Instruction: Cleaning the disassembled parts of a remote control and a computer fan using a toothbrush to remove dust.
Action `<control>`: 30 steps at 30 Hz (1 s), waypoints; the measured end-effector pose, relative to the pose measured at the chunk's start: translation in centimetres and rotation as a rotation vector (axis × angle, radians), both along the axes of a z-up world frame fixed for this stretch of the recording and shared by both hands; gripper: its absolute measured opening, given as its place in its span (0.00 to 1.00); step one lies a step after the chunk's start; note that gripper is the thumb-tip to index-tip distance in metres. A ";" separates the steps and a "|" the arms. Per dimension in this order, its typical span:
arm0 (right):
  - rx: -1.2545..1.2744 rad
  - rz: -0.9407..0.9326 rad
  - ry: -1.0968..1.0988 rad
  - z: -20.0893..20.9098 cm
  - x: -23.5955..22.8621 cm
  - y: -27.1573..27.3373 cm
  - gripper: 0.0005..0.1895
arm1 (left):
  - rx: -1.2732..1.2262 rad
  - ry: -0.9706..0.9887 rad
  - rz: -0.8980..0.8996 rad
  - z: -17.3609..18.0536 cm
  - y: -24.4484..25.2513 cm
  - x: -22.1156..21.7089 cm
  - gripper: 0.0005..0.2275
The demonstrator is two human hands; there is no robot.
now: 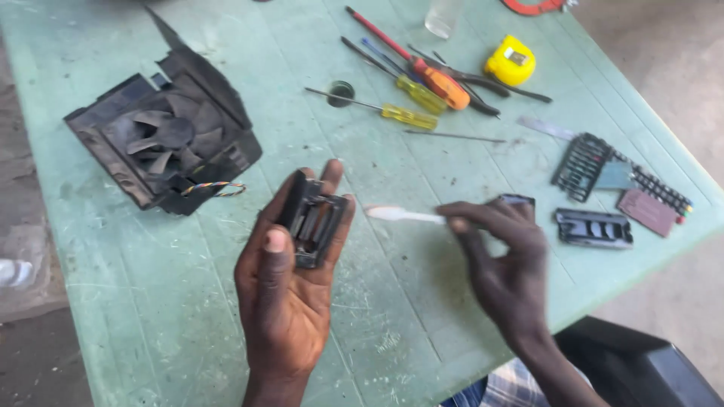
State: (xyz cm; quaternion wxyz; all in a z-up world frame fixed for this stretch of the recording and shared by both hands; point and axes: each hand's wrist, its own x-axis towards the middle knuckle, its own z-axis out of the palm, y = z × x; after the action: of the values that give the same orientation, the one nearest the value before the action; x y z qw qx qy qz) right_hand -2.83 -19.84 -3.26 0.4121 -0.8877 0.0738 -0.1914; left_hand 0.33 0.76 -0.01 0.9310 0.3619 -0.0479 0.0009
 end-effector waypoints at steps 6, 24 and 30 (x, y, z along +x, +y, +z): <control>0.115 0.027 -0.147 1.8 0.8 1.7 0.11 | 0.051 0.015 -0.083 0.2 -1.5 -0.3 0.28; -0.320 0.044 -0.106 3.8 0.2 3.3 0.11 | 0.242 -0.019 -0.015 -1.0 -1.2 0.6 0.28; -0.180 -0.002 -0.078 1.3 1.6 2.6 0.07 | 0.209 -0.005 -0.066 -1.8 -1.3 1.1 0.29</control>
State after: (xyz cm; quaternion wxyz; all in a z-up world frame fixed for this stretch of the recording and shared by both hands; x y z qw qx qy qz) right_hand -1.20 -17.29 -1.99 0.3331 -0.9130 0.0410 -0.2319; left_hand 1.47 -0.58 -1.77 0.8875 0.4553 -0.0619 -0.0341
